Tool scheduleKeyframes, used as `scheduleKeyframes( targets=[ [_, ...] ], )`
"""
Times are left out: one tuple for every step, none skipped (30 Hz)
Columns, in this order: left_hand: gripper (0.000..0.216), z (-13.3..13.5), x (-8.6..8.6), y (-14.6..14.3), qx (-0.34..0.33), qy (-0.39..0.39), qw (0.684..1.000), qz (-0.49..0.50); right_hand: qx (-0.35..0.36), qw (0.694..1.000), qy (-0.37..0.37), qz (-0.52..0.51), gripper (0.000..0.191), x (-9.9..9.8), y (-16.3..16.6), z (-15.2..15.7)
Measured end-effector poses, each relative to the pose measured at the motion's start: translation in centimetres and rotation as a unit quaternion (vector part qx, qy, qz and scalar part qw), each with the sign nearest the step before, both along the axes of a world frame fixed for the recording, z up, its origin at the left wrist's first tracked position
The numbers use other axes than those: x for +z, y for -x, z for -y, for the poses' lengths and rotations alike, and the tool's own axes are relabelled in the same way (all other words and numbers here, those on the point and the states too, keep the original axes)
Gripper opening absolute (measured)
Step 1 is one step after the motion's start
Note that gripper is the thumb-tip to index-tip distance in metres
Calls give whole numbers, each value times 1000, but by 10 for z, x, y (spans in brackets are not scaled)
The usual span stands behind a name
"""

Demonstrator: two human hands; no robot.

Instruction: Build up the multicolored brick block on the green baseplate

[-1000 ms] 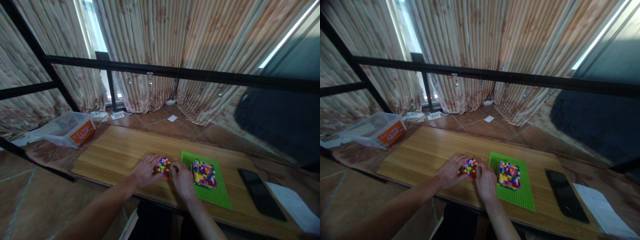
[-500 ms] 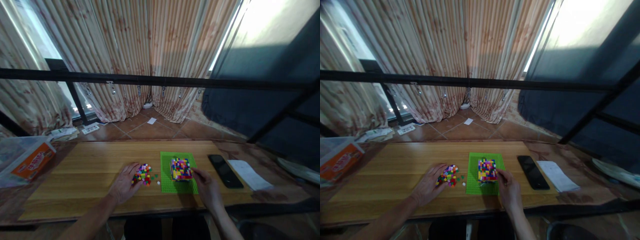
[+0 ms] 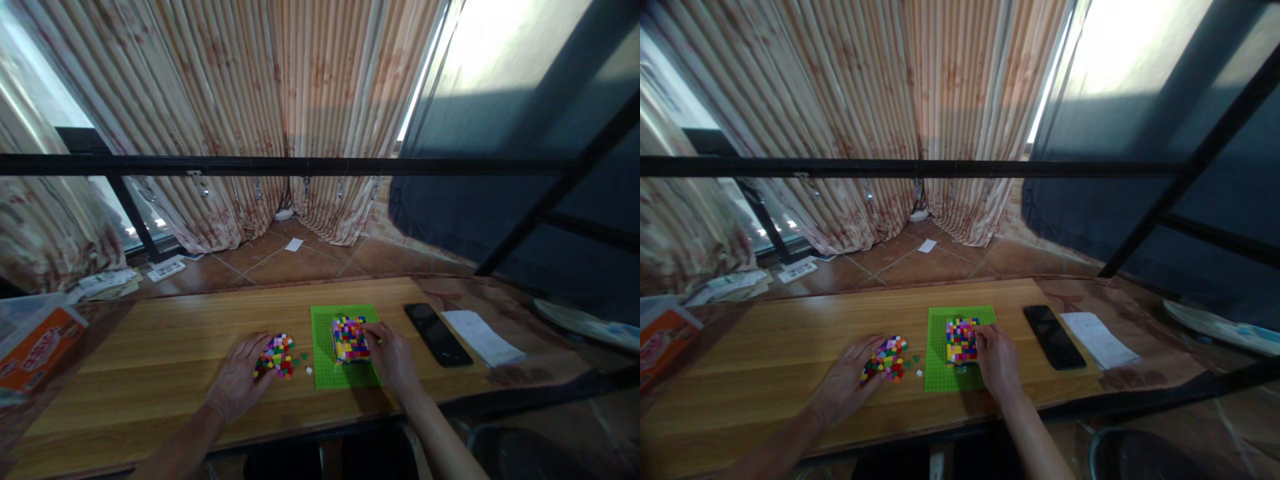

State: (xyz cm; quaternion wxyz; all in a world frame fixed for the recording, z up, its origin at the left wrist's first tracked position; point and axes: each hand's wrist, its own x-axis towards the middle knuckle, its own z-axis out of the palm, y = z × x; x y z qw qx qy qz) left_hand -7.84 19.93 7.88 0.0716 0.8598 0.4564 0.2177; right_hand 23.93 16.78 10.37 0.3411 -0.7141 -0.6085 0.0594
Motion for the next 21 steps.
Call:
scheduleKeyframes(
  targets=[
    [49,0,0,0,1,-2,1000,2,0,1000,1,5,30,-1,-1,-2],
    [49,0,0,0,2,-4,1000,2,-1,1000,2,8,29,-1,-1,-3],
    [49,0,0,0,2,-4,1000,1,-2,1000,4,7,28,-1,-2,-4],
    [49,0,0,0,2,-3,1000,0,-4,1000,5,2,28,-1,-2,-4],
    [49,0,0,0,2,-2,1000,-1,-8,1000,5,-5,27,-1,-3,-4],
    [49,0,1,0,1,-1,1000,-2,-15,1000,5,-15,26,0,-3,-4],
    [49,0,1,0,0,0,1000,-3,-21,999,5,-27,26,1,-3,-3],
    [49,1,2,-1,0,1,1000,-4,-25,999,7,-41,26,3,-2,-2],
    [48,1,2,-1,1,2,1000,-5,-29,998,9,-55,27,4,-2,-1],
    [48,1,2,-1,1,2,1000,-5,-32,997,10,-68,28,5,-2,-1],
    [48,1,2,-1,0,2,1000,-7,-36,996,12,-80,29,6,-2,0],
    [48,1,2,0,-1,1,1000,-8,-41,995,11,-92,30,6,-1,0],
    [48,1,1,0,-1,-1,1000,-9,-47,993,11,-108,30,5,-2,-1],
    [48,1,0,0,-2,-4,1000,-9,-53,990,9,-131,30,3,-2,-2],
    [49,1,-1,0,-1,-8,1000,-9,-58,985,6,-163,30,1,-2,-3],
    [49,1,-2,0,0,-11,1000,-9,-60,977,3,-204,30,-2,-3,-5],
    [50,0,-2,0,0,-14,1000,-8,-63,964,-1,-258,30,-4,-3,-7],
    [50,0,-3,0,0,-15,1000,-8,-66,946,-3,-318,30,-7,-4,-9],
    [50,0,-3,0,0,-16,1000,-7,-69,925,-5,-373,30,-9,-5,-11],
    [50,0,-3,0,0,-15,1000,-6,-73,905,-5,-419,31,-10,-5,-13],
    [50,0,-4,0,0,-14,1000,-6,-75,888,-3,-453,32,-10,-5,-14]
  ],
)
